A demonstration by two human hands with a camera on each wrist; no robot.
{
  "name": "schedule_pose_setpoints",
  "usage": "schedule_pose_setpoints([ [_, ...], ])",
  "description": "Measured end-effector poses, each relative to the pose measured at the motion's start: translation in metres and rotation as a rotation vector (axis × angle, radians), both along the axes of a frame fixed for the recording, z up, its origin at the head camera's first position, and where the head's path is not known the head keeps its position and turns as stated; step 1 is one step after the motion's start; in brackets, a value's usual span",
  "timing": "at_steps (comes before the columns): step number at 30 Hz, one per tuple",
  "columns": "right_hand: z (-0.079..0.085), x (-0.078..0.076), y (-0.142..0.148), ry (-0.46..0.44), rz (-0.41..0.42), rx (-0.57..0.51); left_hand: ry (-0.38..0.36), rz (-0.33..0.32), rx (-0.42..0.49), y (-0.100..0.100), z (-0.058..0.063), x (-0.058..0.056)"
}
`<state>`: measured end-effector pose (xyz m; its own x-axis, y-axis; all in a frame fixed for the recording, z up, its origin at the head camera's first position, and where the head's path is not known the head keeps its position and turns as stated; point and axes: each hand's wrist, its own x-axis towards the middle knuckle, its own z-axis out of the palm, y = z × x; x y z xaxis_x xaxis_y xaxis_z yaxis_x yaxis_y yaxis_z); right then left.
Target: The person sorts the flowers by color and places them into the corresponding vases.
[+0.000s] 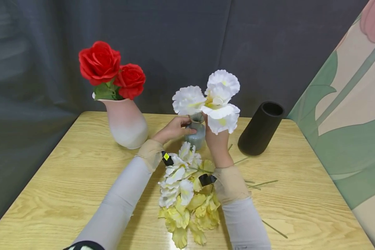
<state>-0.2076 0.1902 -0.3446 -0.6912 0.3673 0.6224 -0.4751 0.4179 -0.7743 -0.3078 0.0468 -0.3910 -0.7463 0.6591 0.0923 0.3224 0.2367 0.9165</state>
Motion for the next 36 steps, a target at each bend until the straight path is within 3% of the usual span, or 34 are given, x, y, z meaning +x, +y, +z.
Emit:
schedule_pose_setpoints([
  [9,-0.005,-0.013,0.007,0.077,0.229,-0.037,0.015,-0.008,0.000,0.001,0.000,-0.002],
  [12,-0.006,-0.014,0.009,0.075,0.216,0.024,0.020,-0.009,0.005,0.002,0.000,-0.003],
  [15,-0.006,-0.011,0.012,0.022,0.143,0.132,0.015,-0.008,0.010,0.002,-0.001,-0.002],
  [19,-0.006,-0.001,0.017,-0.062,0.104,0.116,-0.001,-0.008,0.017,0.002,-0.003,-0.001],
  [22,-0.009,0.010,0.023,-0.115,0.120,0.094,-0.007,-0.005,0.020,0.002,-0.003,-0.001],
  [24,-0.011,0.018,0.030,-0.174,0.121,0.170,-0.014,-0.001,0.020,0.002,-0.002,-0.001],
  [28,-0.015,0.033,0.045,-0.387,0.162,0.386,-0.031,0.009,0.019,0.002,-0.002,-0.001],
  [32,-0.023,0.044,0.055,-0.527,0.287,0.573,-0.032,0.014,0.009,0.002,-0.001,-0.001],
  [36,-0.033,0.048,0.057,-0.577,0.444,0.705,-0.029,0.019,0.006,0.002,-0.001,-0.003],
])
